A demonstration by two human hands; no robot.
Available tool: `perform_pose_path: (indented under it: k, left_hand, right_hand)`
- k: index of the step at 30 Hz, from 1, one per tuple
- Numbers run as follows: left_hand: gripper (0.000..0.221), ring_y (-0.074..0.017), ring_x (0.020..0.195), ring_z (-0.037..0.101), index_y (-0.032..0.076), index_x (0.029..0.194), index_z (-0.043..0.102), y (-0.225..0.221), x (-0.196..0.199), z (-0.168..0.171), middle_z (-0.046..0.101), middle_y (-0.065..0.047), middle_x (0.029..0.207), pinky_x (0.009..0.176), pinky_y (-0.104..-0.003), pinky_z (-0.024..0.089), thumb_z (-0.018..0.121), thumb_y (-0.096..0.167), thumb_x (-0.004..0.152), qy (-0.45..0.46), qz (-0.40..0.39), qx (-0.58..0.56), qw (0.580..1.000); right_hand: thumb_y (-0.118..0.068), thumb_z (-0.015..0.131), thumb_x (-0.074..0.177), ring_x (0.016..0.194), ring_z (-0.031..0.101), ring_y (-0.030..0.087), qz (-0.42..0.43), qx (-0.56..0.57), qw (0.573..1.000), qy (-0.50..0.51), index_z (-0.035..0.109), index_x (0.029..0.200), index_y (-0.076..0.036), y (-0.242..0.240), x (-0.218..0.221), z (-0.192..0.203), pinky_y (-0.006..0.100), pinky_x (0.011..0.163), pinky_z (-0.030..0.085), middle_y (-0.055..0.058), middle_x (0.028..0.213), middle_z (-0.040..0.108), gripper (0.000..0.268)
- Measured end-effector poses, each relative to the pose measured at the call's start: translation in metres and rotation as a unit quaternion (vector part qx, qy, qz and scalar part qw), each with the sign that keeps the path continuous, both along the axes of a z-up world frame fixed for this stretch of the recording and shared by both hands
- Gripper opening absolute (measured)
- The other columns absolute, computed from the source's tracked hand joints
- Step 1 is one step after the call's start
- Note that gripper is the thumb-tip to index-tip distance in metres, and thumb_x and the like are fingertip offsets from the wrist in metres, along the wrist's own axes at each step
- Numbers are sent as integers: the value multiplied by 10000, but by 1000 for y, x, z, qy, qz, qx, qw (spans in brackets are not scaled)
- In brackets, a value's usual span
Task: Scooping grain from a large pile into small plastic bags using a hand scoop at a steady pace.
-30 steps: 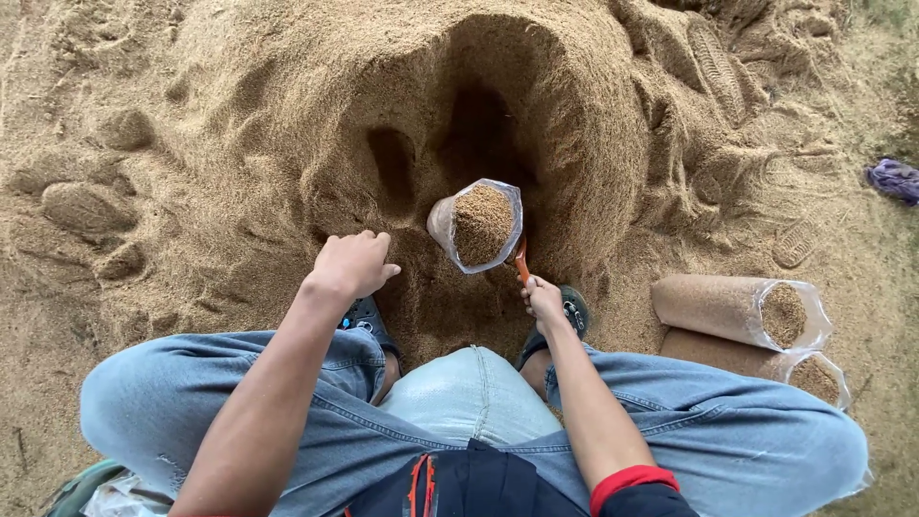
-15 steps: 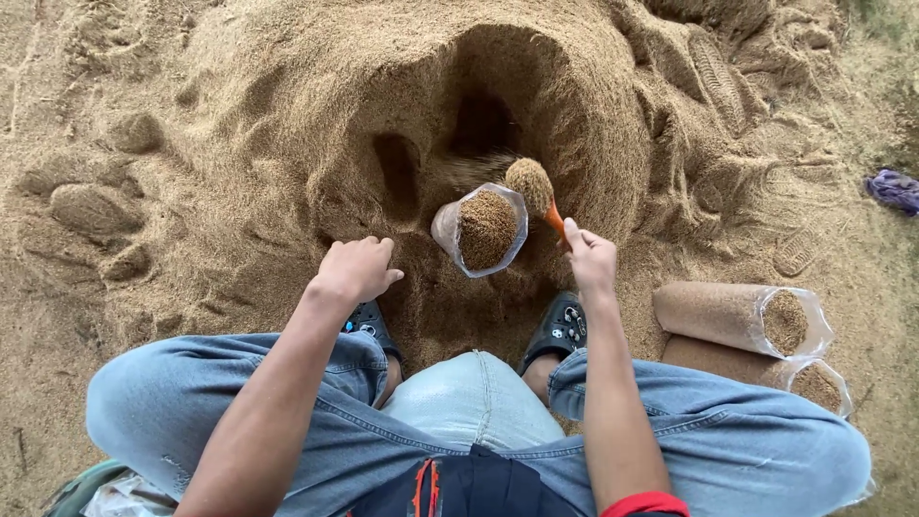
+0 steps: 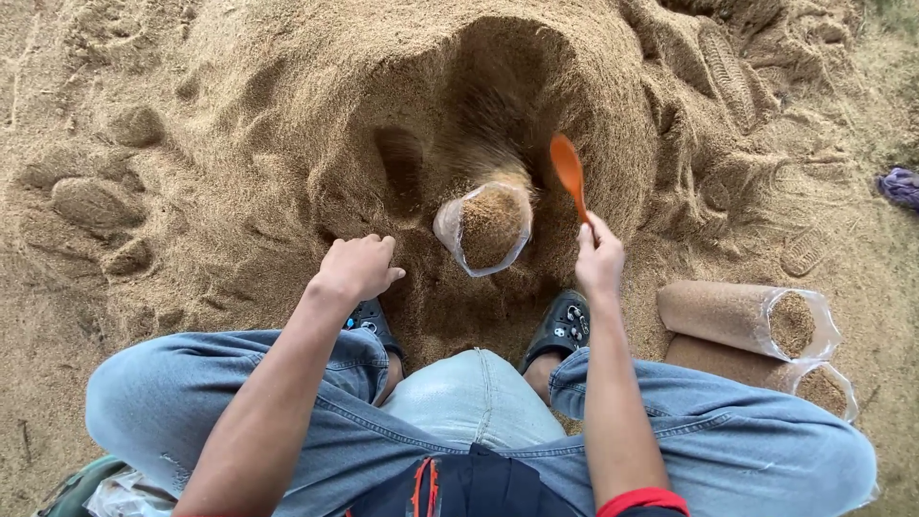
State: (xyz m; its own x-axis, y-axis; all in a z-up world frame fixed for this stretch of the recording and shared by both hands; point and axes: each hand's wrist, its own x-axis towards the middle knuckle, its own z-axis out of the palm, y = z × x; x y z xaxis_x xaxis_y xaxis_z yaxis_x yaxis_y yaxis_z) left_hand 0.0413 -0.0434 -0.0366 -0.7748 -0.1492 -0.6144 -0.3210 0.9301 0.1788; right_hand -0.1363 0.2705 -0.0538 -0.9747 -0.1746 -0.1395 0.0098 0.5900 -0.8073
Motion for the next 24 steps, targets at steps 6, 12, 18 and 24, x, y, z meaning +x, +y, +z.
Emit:
perform_pose_path:
  k: [6, 12, 18, 24]
  left_hand:
    - [486, -387, 1113, 701, 72, 1273, 599, -1, -5, 2, 693, -151, 1206, 953, -574, 501, 589, 460, 980, -6, -4, 4, 1000]
    - [494, -388, 1104, 704, 70, 1272, 594, 1, -5, -2, 694, -151, 1199, 947, -584, 504, 589, 467, 977, -7, -10, 2, 1000]
    - [488, -388, 1119, 697, 68, 1277, 596, -1, -5, 2, 691, -152, 1211, 959, -582, 500, 592, 454, 977, -10, -5, -1, 1000]
    - [490, -389, 1123, 698, 69, 1279, 593, 0, -5, 1, 692, -155, 1213, 962, -584, 498, 593, 454, 976, -8, -7, 0, 1000]
  right_hand:
    - [-175, 486, 1035, 1005, 693, 460, 42, 237, 967, -88, 695, 1360, -236, 22, 35, -93, 536, 907, 502, 254, 968, 753, 391]
    - [-146, 542, 1012, 799, 631, 242, -26, 48, 986, -159, 742, 1231, -86, 74, 31, -241, 369, 803, 480, 103, 771, 716, 303]
    - [-339, 565, 1024, 874, 715, 222, -23, 163, 967, -196, 750, 1225, -305, 76, 30, -268, 382, 838, 532, -33, 785, 755, 275]
    - [-497, 654, 983, 558, 474, 123, -83, 27, 983, -163, 825, 940, -237, 59, 31, -192, 255, 575, 379, -11, 557, 587, 314]
